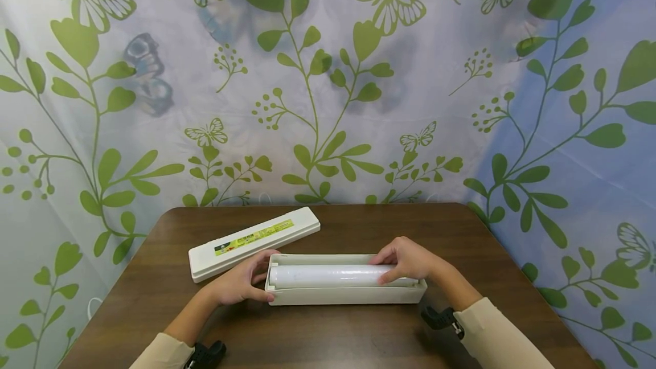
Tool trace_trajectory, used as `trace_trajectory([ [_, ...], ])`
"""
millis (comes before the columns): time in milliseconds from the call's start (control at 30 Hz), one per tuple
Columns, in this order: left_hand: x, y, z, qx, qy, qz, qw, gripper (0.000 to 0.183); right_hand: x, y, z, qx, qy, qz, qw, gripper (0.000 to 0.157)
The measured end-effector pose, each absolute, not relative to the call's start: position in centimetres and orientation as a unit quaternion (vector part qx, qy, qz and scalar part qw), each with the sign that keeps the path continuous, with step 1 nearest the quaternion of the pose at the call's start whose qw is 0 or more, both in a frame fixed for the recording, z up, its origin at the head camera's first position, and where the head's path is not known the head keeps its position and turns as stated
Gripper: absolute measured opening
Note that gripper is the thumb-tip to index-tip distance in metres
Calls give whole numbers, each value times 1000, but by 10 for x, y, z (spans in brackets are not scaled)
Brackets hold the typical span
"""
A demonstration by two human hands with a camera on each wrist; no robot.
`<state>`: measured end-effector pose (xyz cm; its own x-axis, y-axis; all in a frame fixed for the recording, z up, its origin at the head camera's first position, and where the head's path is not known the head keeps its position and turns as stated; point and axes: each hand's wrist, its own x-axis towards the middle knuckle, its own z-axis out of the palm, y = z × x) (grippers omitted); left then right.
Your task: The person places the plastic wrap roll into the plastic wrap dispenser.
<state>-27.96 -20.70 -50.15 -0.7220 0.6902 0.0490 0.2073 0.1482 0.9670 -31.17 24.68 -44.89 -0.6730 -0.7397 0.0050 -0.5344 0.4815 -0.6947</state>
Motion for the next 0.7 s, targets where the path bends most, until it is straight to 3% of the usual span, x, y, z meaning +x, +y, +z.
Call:
trace_trajectory([
  [700, -279, -208, -502, 306, 731, 574, 208, 92, -303, 248, -450, -360, 860, -335, 136, 41],
])
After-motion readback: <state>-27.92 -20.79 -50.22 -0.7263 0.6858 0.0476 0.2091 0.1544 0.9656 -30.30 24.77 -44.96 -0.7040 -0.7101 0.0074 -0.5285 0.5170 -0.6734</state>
